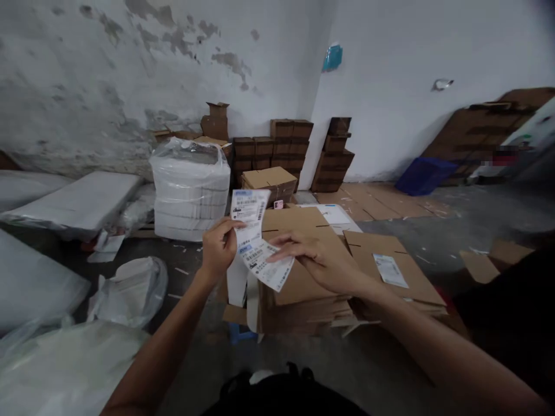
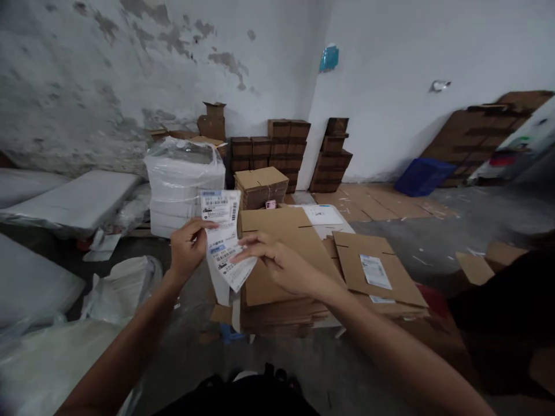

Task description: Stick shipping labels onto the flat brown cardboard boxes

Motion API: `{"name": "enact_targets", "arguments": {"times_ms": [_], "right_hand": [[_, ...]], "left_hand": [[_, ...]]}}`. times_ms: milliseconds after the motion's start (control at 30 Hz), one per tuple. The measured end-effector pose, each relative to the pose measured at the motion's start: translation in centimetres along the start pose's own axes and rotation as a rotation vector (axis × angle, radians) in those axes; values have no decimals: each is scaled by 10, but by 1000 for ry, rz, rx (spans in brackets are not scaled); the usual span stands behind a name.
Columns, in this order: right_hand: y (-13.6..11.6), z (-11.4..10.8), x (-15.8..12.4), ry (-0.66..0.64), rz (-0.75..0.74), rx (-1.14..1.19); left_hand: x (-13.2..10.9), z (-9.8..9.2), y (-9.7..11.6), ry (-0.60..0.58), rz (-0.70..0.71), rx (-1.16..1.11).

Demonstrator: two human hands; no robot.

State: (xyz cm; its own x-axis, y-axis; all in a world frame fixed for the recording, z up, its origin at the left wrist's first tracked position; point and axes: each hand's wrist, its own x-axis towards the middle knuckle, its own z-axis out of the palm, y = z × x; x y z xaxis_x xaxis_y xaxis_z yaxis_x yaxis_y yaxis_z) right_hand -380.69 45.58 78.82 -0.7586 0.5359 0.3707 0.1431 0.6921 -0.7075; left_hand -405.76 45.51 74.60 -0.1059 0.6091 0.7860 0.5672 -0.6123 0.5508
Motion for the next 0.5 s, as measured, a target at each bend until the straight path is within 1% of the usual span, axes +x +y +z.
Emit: {"name": "enact_targets", "arguments": {"times_ms": [67, 133, 200, 233, 300, 367, 433, 500], "right_hand": [[8, -22, -17, -16, 26, 10], [17, -41, -28, -92, 39, 70], [25, -52, -34, -134, 29, 101], [28, -54, -34, -109, 18, 115], [32, -50, -31, -8, -7, 191], [33, -40, -24, 85, -33, 285], [30, -30, -17, 149, -83, 296], [25, -24, -14, 207, -144, 233]], "left_hand": [[-3, 16, 19, 31, -176, -164], [-5, 29, 38, 89, -314, -346], [-6, 38, 57, 163, -420, -473], [-6, 42, 66, 202, -461, -499], [-6, 47, 83, 261, -519, -484], [-6, 51, 100, 278, -550, -461], [-7, 55, 113, 311, -574, -493], [-9, 59, 121, 428, -633, -571]]}}
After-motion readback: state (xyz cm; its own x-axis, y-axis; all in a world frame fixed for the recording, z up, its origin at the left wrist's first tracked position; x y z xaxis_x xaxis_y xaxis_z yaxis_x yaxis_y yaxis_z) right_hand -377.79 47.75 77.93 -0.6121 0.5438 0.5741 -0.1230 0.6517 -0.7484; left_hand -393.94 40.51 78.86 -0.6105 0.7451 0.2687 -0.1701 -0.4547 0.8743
